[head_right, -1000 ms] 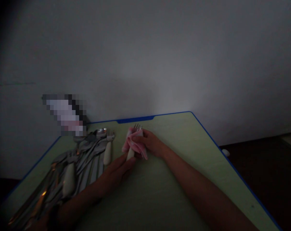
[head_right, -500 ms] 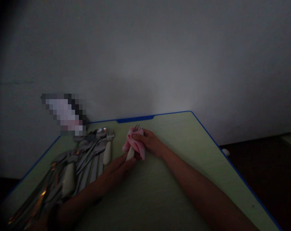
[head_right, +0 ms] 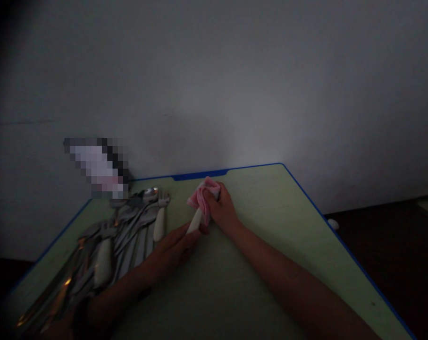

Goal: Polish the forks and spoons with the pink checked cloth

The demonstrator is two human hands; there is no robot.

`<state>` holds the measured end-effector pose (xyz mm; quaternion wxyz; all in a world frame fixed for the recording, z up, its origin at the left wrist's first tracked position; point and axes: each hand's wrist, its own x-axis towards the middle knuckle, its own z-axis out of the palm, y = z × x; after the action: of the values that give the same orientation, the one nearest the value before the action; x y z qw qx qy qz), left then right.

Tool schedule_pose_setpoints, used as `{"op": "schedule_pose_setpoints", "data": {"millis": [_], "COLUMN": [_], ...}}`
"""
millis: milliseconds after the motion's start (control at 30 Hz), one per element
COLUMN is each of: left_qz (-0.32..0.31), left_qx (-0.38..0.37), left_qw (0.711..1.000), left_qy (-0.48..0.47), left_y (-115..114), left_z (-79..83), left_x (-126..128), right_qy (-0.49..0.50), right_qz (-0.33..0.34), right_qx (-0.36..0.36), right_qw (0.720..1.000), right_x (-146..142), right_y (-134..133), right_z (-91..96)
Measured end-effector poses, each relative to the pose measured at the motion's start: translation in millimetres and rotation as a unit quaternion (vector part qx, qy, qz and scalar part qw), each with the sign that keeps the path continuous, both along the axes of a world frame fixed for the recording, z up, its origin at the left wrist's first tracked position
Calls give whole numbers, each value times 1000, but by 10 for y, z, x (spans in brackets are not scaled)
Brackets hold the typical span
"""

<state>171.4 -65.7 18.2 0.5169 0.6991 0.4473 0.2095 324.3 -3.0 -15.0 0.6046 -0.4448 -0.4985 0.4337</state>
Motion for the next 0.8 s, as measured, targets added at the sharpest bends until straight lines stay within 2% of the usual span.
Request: {"op": "schedule_pose_setpoints", "data": {"millis": [233,567,800], "left_qz": [-20,-53,-55], "left_qx": [27,36,46], "left_qw": [999,998,997], "left_qy": [8,26,11], "left_y": [-10,-25,-25], "left_z": [21,50,36], "left_x": [-2,-22,-15], "right_qy": [-46,-61,-84], "right_qz": [-45,-14,-9], "right_qx": [40,-6,-5], "right_qw": [997,998,996], "right_x": [3,1,4], "right_y": [-28,-55,-29], "right_z": [33,84,57]}}
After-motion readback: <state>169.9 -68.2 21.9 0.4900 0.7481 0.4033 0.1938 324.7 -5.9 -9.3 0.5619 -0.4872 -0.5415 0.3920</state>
